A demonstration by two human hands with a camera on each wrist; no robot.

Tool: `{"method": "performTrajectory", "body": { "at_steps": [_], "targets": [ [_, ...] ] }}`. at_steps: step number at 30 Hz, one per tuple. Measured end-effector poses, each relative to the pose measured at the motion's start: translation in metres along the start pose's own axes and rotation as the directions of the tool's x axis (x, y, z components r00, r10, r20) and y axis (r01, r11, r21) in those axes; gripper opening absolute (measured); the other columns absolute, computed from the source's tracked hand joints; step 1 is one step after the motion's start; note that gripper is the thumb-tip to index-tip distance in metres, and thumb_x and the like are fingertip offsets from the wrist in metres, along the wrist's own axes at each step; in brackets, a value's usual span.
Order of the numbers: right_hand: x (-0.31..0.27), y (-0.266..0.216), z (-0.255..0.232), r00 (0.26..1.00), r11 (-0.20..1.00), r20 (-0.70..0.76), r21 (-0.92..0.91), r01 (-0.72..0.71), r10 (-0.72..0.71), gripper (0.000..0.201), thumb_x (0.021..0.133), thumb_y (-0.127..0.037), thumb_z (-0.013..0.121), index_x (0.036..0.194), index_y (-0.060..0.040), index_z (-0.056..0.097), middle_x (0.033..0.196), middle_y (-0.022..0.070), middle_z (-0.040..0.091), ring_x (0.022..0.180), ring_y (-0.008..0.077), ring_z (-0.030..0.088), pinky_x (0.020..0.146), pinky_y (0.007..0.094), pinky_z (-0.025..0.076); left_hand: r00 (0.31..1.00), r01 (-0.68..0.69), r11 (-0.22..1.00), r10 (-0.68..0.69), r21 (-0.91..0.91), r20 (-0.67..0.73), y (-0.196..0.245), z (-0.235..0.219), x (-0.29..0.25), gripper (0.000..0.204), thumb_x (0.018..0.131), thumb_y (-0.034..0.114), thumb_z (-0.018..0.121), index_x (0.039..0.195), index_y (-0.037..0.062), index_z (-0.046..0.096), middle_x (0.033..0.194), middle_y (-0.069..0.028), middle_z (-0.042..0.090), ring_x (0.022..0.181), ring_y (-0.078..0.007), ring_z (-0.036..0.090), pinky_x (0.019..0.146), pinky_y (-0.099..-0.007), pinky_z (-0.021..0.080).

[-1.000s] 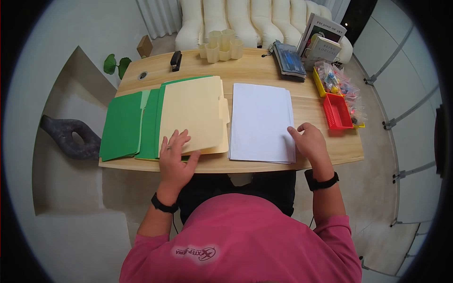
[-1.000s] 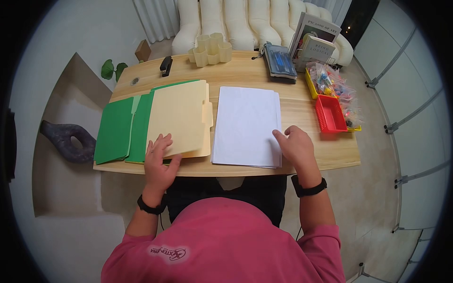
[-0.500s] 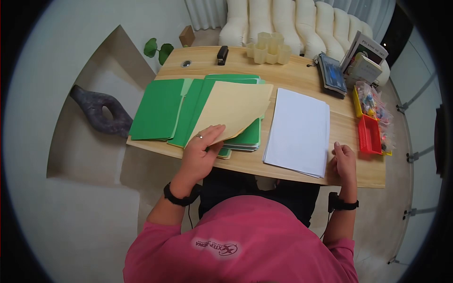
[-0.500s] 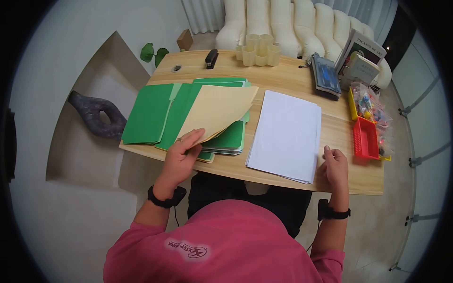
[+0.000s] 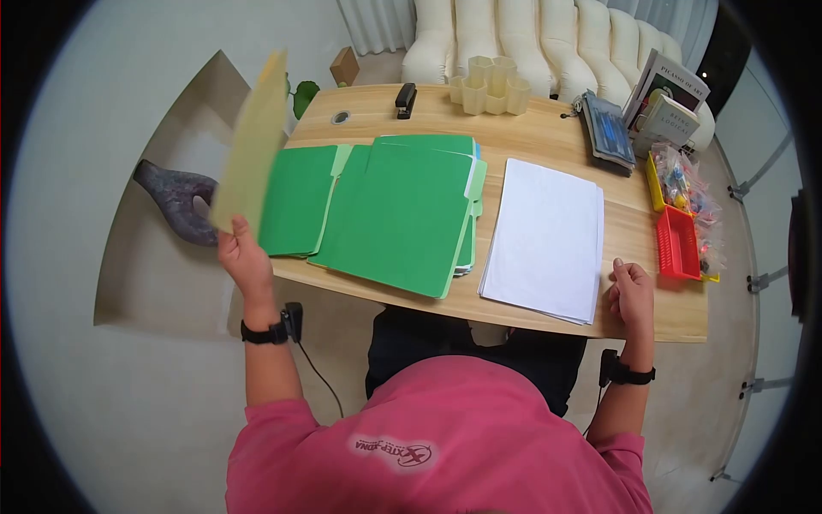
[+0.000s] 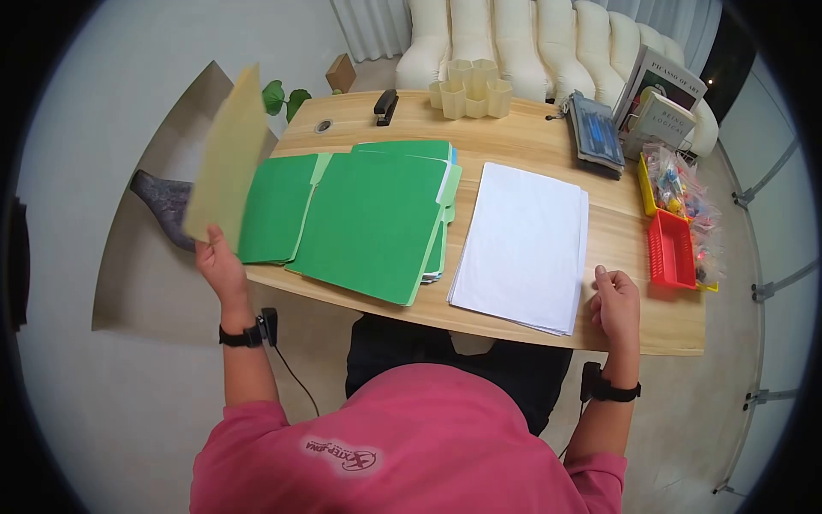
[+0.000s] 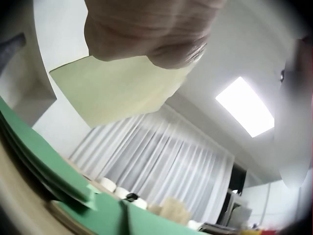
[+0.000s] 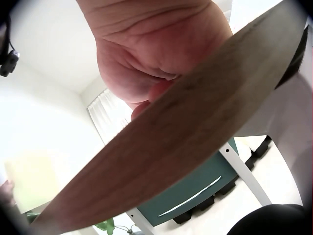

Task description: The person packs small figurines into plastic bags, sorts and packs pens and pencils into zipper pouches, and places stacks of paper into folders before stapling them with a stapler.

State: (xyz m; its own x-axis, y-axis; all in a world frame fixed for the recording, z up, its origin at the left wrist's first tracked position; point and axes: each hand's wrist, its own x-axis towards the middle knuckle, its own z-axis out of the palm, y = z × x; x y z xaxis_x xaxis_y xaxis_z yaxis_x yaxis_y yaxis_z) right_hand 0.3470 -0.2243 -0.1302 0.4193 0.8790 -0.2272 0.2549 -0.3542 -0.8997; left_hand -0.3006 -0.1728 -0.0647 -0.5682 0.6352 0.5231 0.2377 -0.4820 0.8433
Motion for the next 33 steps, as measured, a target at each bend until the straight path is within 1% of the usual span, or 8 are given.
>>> {"method": "performTrajectory", "body": {
  "at_steps": [3, 7, 12, 18, 23, 26, 30, 33],
  "targets": [
    [0.000, 0.000, 0.000, 1.000, 1.000, 0.000, 0.009, -0.003, 0.003, 0.042, 0.109, -0.041, 0.067, 0.093, -0.0021, 0.064, 0.058, 0.0029, 0.056, 0.040, 0.0098, 0.045, 0.040, 0.0274, 0.035, 0.859, -0.483, 0.761, 0.314, 0.434, 0.404, -0.028, -0.014, 0.018, 0.043, 0.104, 0.000, 0.056, 0.143, 0.0125, 0.070, 0.148, -0.0115, 0.067, 0.149, -0.0324, 0.051, 0.125, -0.0423, 0.036],
    [-0.002, -0.002, 0.000, 1.000, 1.000, 0.000, 0.021, -0.010, 0.010, 0.042, 0.109, -0.041, 0.067, 0.093, -0.0023, 0.064, 0.058, 0.0028, 0.056, 0.040, 0.0100, 0.045, 0.040, 0.0274, 0.035, 0.844, -0.408, 0.663, 0.011, 0.628, 0.536, -0.069, -0.042, 0.011, 0.067, 0.086, -0.010, 0.040, 0.136, 0.0184, 0.075, 0.148, -0.0063, 0.068, 0.155, -0.0356, 0.044, 0.132, -0.0593, 0.012],
    [-0.002, -0.003, 0.000, 1.000, 1.000, 0.005, 0.011, -0.010, 0.010, 0.042, 0.108, -0.042, 0.068, 0.094, -0.0026, 0.064, 0.059, 0.0029, 0.057, 0.040, 0.0103, 0.045, 0.040, 0.0274, 0.035, 0.804, -0.296, 0.654, -0.224, 0.697, 0.551, -0.093, -0.065, 0.005, 0.059, 0.087, -0.007, 0.042, 0.127, 0.0173, 0.079, 0.148, -0.0057, 0.069, 0.157, -0.0342, 0.042, 0.132, -0.0635, 0.003],
    [-0.006, -0.013, 0.001, 0.999, 0.999, -0.002, -0.010, -0.048, 0.048, 0.043, 0.107, -0.043, 0.068, 0.094, -0.0021, 0.065, 0.060, 0.0027, 0.057, 0.040, 0.0103, 0.046, 0.041, 0.0273, 0.035, 0.736, -0.440, 0.623, -0.162, 0.647, 0.657, -0.010, 0.000, -0.023, 0.064, 0.080, -0.004, 0.049, 0.137, 0.0156, 0.072, 0.153, -0.0104, 0.064, 0.158, -0.0370, 0.039, 0.131, -0.0673, 0.009],
    [-0.012, -0.024, 0.001, 0.997, 0.997, 0.001, -0.024, -0.077, 0.077, 0.042, 0.107, -0.042, 0.068, 0.094, -0.0026, 0.065, 0.060, 0.0025, 0.057, 0.041, 0.0103, 0.046, 0.041, 0.0275, 0.036, 0.383, -0.511, 0.799, -0.118, 0.317, 0.916, 0.044, 0.072, -0.081, 0.047, 0.089, 0.007, 0.072, 0.135, 0.0056, 0.069, 0.154, -0.0171, 0.062, 0.152, -0.0417, 0.048, 0.126, -0.0542, 0.037],
    [-0.014, -0.028, -0.002, 0.997, 0.997, 0.004, -0.022, -0.080, 0.080, 0.039, 0.107, -0.040, 0.070, 0.093, -0.0030, 0.065, 0.061, 0.0018, 0.057, 0.044, 0.0094, 0.047, 0.044, 0.0271, 0.037, 0.266, -0.691, 0.692, -0.028, 0.210, 0.964, 0.028, 0.082, -0.101, 0.038, 0.094, 0.015, 0.077, 0.129, 0.0022, 0.070, 0.143, -0.0189, 0.069, 0.138, -0.0428, 0.061, 0.111, -0.0478, 0.053],
    [-0.027, -0.048, 0.012, 0.991, 0.988, -0.012, -0.074, 0.134, -0.135, 0.035, 0.105, -0.033, 0.074, 0.091, -0.0023, 0.066, 0.065, -0.0002, 0.058, 0.057, 0.0069, 0.051, 0.053, 0.0262, 0.041, 0.314, -0.686, 0.714, 0.111, 0.144, 0.943, 0.014, 0.092, -0.116, 0.026, 0.100, 0.012, 0.072, 0.123, 0.0023, 0.072, 0.130, -0.0176, 0.076, 0.115, -0.0407, 0.074, 0.094, -0.0472, 0.060],
    [-0.057, -0.103, 0.042, 0.970, 0.994, 0.218, -0.016, 0.112, -0.106, 0.031, 0.105, -0.030, 0.074, 0.093, -0.0011, 0.070, 0.071, 0.0006, 0.063, 0.063, 0.0083, 0.057, 0.058, 0.0270, 0.046, 0.483, -0.610, 0.754, 0.110, 0.244, 0.869, 0.013, 0.099, -0.123, 0.018, 0.102, 0.013, 0.071, 0.118, 0.0030, 0.072, 0.112, -0.0164, 0.079, 0.089, -0.0359, 0.076, 0.080, -0.0429, 0.060]
  ]
}}
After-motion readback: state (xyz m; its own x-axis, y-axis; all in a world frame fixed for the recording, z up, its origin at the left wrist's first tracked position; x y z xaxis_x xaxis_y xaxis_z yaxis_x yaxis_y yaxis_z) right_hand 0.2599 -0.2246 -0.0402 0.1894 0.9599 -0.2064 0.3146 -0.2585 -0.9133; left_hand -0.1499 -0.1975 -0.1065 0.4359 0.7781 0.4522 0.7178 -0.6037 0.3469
